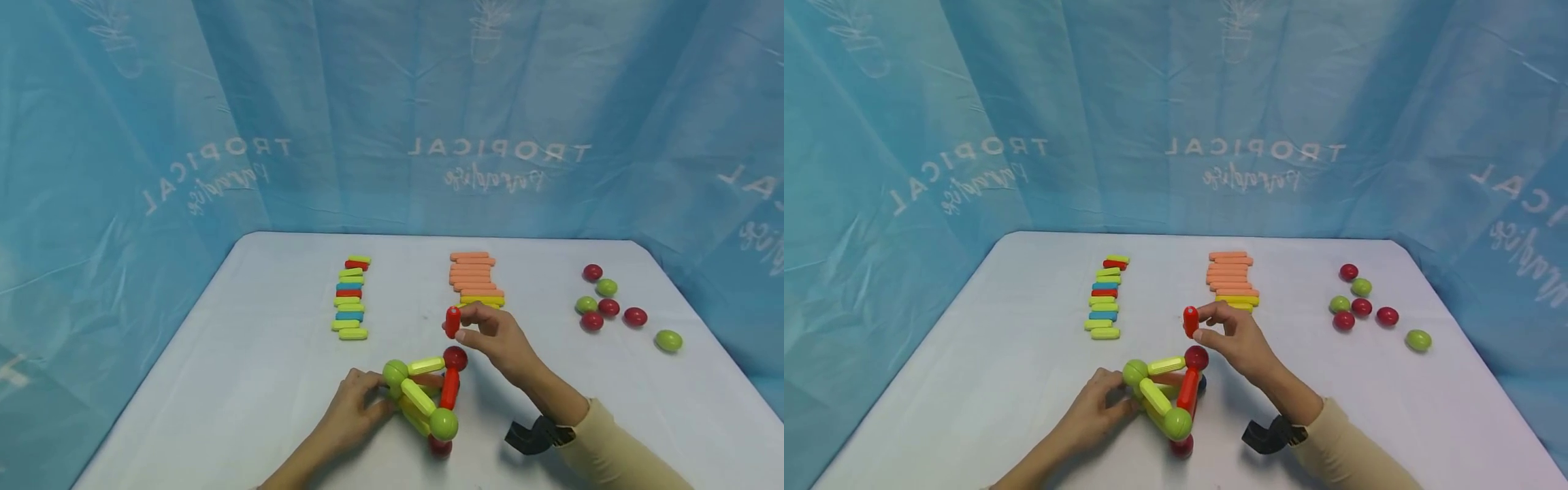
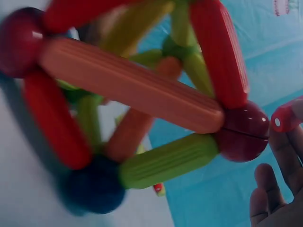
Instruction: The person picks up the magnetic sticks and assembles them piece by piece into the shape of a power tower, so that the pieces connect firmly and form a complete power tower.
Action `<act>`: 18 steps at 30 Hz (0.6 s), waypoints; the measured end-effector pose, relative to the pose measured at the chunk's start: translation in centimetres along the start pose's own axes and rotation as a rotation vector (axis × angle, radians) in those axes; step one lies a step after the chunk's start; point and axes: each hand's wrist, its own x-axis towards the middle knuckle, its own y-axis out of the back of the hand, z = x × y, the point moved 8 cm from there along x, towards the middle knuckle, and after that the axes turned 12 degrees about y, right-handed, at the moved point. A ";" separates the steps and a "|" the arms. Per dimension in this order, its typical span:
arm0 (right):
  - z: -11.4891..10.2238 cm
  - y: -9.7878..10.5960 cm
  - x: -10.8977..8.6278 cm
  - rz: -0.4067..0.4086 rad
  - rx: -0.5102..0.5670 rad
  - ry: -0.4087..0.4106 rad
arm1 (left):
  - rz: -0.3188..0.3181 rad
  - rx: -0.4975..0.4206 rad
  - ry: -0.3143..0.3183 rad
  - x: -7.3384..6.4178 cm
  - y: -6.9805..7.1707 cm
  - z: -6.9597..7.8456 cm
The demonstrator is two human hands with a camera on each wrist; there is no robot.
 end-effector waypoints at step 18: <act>0.6 -0.8 -2.0 -0.070 0.104 0.016 | -0.054 0.004 -0.013 0.2 -0.1 0.2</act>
